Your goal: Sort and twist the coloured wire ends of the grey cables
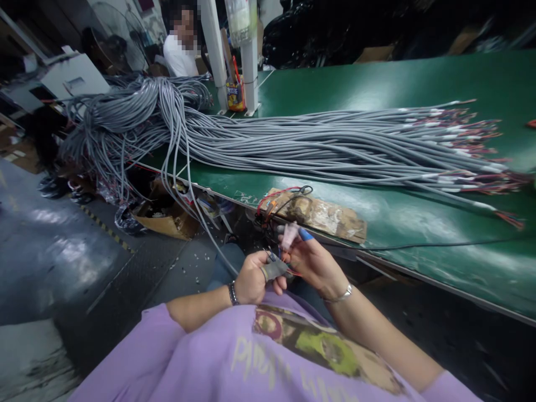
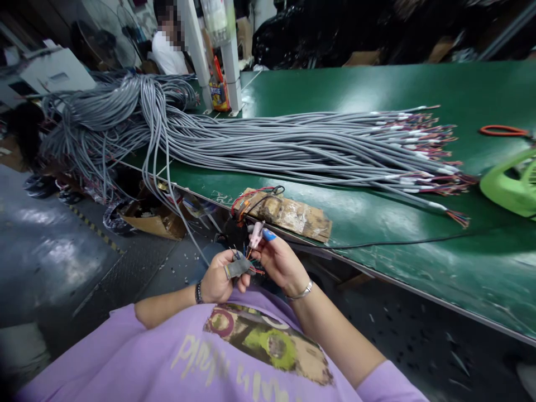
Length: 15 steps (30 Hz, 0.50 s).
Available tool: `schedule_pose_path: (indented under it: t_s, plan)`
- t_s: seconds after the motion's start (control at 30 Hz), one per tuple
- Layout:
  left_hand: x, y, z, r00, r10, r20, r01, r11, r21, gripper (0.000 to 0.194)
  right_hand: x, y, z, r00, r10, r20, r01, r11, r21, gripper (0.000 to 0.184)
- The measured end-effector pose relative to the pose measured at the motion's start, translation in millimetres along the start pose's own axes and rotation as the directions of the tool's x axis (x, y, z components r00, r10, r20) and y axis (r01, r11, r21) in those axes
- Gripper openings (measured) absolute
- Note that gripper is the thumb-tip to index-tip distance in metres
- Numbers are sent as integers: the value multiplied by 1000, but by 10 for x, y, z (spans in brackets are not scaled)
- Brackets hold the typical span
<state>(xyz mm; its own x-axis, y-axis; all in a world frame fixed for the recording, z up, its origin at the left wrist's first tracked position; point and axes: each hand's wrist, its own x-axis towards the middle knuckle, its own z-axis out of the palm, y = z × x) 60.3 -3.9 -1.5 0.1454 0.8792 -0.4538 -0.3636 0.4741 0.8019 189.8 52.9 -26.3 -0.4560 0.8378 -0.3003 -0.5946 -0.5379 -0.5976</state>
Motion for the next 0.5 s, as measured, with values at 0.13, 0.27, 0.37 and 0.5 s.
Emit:
schedule_pose_path:
  t_s: [0.13,0.27,0.37,0.5]
  plan:
    - [28,38,36,998,33,-45,-34,999,-28,52,5,6,0,996,-72,-48,67,992,-107,27]
    - [61,63,63,997,49,-61,-52,998,-40,48,-29,32,11,954,-283,-98,226,896,-383,41]
    - [81,51,64,997,51,-59,-53,998,-35,46,-47,49,49,913,-391,-114,289,820,-495,46]
    - [97,28,71,997,40,-61,-41,999,-24,46,-1,63,108,984,-156,-90,133,965,-224,44]
